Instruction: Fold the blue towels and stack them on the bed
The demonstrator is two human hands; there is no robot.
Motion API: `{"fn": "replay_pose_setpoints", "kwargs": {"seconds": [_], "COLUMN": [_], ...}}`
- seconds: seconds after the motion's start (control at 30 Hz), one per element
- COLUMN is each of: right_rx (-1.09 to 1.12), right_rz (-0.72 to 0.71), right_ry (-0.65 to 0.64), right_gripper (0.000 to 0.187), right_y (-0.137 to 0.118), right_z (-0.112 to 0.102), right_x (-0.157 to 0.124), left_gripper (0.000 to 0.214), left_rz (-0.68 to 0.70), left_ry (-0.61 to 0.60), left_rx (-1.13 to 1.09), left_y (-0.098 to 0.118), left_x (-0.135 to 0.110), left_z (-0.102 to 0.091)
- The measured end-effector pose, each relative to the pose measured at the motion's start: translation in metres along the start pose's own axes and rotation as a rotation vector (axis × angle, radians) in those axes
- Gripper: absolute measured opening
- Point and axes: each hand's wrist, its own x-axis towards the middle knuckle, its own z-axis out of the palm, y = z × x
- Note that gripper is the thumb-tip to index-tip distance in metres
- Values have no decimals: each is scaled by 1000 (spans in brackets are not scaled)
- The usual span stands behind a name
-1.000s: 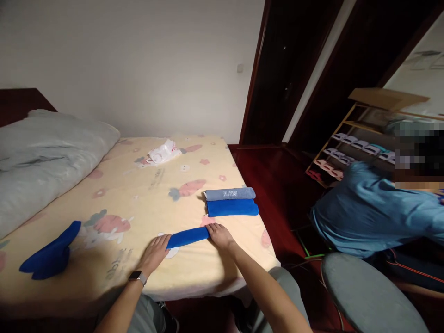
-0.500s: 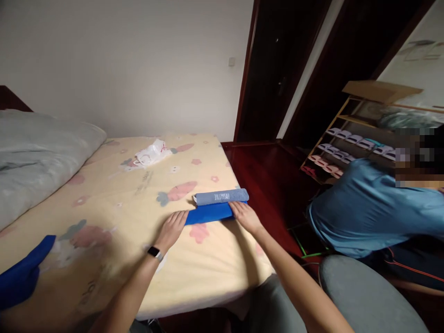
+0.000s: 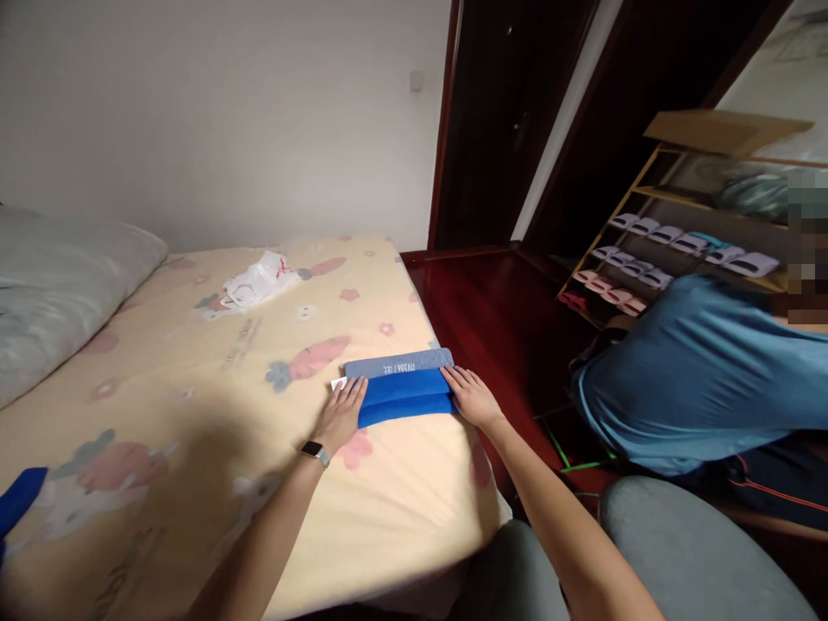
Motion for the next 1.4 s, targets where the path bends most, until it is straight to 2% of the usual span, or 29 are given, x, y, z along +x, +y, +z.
{"fn": "replay_pose_setpoints", "kwargs": {"seconds": [0.1,0.17,0.27,0.37,0.43,0.47,0.53,0.6,0.7,0.77,0.83,0.9,0.97,1.07,1.17,1.27,1.4], "right_rx": [83,136,237,324,331,306,242,196,205,233,260,285,311,339,349,346,312], "right_rz": [57,155,325,434,446,461,483,477,423,399,373,348,334,343,361,345,326], "right_ry": [9,76,178,185,126,99,49,5,-53,-61,-45,-23,-12,-2,8,16,12], "right_gripper": [67,66,55,43,39,40,44,46,40,38,37,36,37,40,39,34,29], "right_y": [4,-4,-44,-111,-153,-170,-193,-202,-201,-196,-192,-188,-184,-177,-171,-169,-170], "right_z": [-22,-37,-50,-47,-44,-44,-51,-62,-77,-81,-81,-79,-77,-71,-62,-51,-51], "right_x": [-24,-59,-145,-243,-290,-303,-310,-295,-263,-251,-248,-251,-257,-263,-265,-266,-263], "left_gripper": [76,77,72,59,60,61,59,53,47,42,38,36,37,39,49,64,72], "left_rz": [21,-22,-111,-218,-293,-326,-382,-423,-449,-471,-520,-614,-758,-1053,-1248,-1369,-1619], "left_ry": [33,61,-3,-169,-277,-309,-320,-285,-205,-138,-74,-14,33,61,49,-9,-139], "left_rx": [-24,-26,-51,-129,-210,-234,-249,-237,-265,-331,-402,-436,-405,-214,-70,-63,-59], "left_y": [-6,-6,0,6,9,12,19,28,37,33,13,-25,-76,-161,-228,-265,-285], "left_x": [-22,-62,-163,-278,-331,-347,-358,-351,-340,-346,-364,-390,-420,-464,-494,-500,-481], "left_z": [-26,-43,-53,-42,-35,-35,-41,-54,-72,-78,-80,-82,-87,-97,-106,-107,-99]}}
